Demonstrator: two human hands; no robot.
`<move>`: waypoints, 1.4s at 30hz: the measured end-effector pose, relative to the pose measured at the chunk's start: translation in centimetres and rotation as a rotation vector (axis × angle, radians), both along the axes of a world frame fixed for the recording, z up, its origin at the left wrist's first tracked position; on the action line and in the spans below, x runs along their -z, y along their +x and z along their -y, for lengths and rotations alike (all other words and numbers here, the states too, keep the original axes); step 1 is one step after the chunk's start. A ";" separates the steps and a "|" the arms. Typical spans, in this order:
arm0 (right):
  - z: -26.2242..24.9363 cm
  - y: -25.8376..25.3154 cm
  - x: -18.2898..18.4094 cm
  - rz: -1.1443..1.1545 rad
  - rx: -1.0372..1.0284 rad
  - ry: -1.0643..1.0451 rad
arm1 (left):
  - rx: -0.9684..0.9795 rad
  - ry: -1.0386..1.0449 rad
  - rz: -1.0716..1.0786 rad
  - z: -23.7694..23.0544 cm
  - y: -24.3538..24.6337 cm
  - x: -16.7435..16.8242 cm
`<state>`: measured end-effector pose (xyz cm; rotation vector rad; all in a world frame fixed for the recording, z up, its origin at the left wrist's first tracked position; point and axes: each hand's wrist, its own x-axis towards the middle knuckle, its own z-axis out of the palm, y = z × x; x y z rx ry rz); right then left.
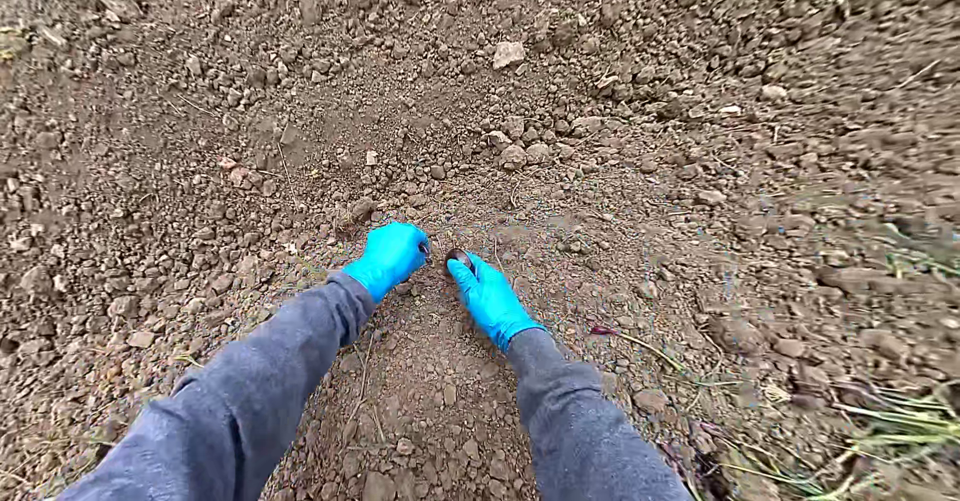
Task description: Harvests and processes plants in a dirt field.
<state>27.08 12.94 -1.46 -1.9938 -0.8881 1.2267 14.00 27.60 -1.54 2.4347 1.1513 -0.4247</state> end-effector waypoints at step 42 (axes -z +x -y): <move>27.1 -2.1 -7.6 0.163 0.454 -0.043 | 0.238 -0.375 0.326 18.2 12.4 -5.7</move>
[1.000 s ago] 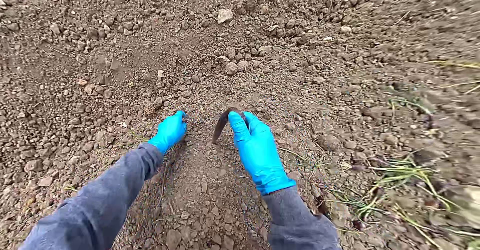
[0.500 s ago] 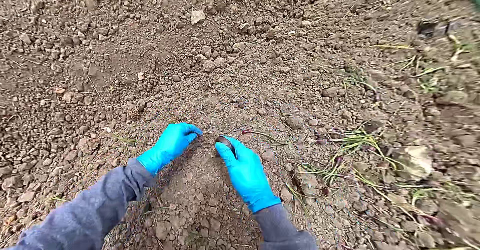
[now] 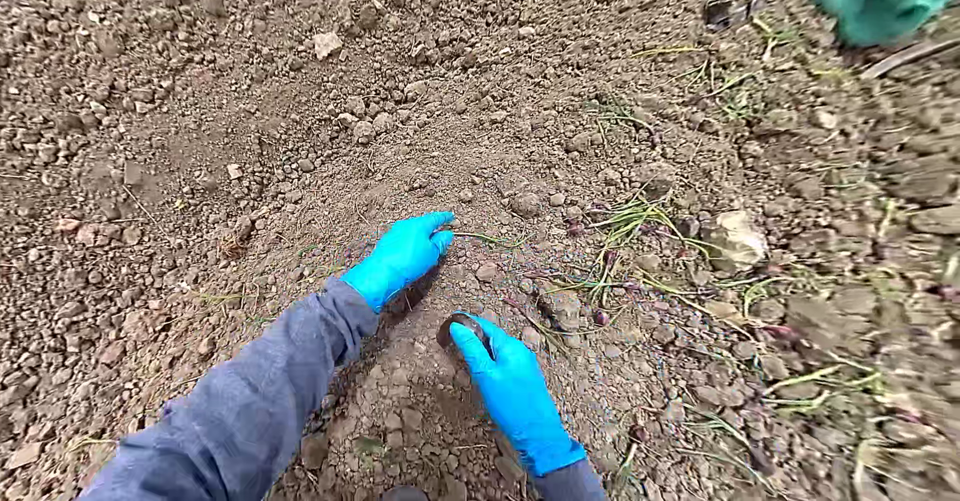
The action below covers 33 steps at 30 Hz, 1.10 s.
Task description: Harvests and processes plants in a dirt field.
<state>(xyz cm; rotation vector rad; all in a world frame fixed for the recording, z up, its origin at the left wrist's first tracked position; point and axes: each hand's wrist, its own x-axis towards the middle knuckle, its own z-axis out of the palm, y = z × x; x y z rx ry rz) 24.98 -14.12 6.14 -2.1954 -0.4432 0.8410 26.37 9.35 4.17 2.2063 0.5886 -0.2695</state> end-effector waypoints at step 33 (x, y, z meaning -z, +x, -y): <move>11.8 -0.7 -12.0 0.214 0.341 0.356 | 0.581 0.387 0.366 11.0 -1.5 2.2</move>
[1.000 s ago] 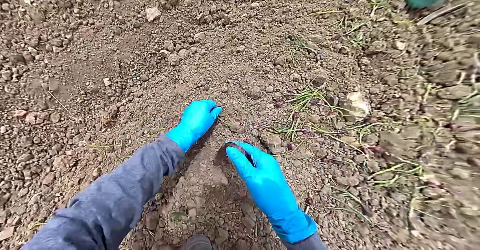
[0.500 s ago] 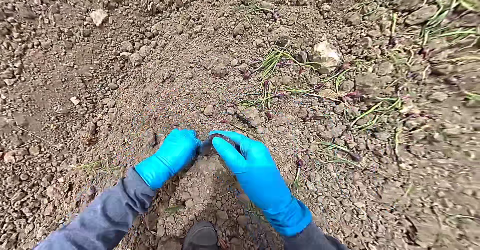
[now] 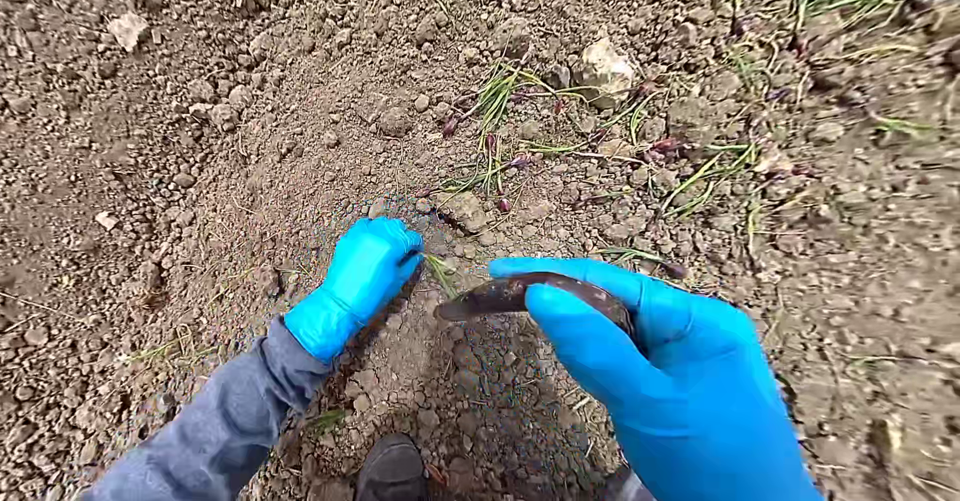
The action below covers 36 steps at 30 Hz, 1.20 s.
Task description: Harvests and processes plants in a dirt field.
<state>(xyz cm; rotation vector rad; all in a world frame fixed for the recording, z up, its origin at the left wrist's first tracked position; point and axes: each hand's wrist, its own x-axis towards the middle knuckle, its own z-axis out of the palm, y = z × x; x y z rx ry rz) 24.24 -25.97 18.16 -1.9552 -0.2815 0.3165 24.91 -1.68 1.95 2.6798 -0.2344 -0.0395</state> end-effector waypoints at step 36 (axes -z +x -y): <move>4.7 -2.8 13.6 -0.465 0.179 -0.286 | -0.428 -0.295 -0.427 1.1 11.3 -4.5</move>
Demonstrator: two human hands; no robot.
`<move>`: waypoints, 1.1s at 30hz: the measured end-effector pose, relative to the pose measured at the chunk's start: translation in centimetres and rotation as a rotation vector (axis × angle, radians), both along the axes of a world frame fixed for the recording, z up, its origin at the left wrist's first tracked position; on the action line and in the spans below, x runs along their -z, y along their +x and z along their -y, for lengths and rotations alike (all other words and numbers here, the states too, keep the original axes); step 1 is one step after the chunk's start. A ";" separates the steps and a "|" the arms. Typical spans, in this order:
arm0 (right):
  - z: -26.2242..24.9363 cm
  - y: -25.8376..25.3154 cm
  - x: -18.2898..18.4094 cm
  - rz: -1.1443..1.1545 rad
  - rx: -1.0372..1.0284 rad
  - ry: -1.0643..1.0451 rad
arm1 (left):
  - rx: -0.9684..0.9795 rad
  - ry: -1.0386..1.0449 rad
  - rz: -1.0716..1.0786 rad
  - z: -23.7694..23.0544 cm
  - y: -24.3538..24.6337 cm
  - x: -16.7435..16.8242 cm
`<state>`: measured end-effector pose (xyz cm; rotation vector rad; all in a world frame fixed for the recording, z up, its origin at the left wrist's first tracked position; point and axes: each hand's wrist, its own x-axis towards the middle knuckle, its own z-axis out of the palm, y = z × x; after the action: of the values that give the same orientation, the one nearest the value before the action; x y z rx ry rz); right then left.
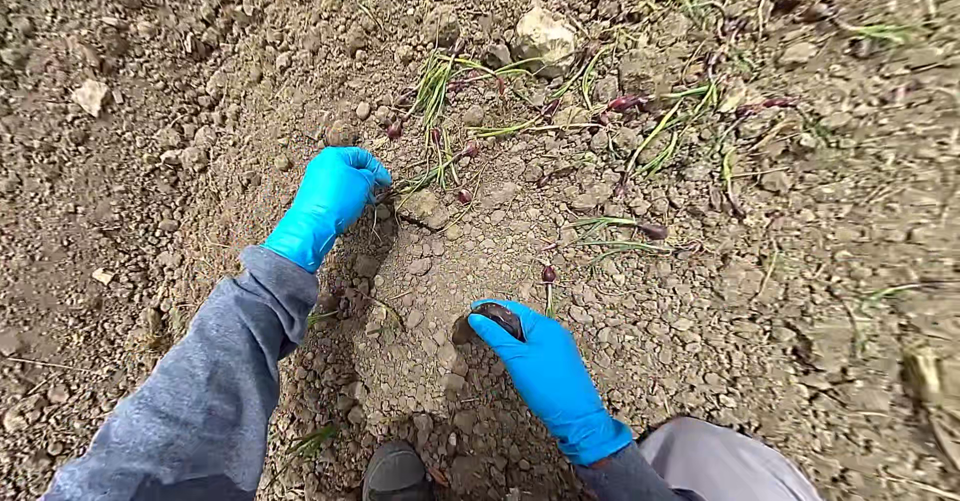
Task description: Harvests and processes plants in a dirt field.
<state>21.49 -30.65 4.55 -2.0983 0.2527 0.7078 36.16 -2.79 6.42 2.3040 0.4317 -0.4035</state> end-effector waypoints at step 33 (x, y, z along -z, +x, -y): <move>6.7 -1.6 -1.8 0.061 0.044 -0.201 | 0.769 -0.008 0.050 9.7 -9.3 3.5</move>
<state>19.90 -37.36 6.34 -2.2931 0.3473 0.6127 26.89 -12.45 2.89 2.3930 -0.5075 -0.7038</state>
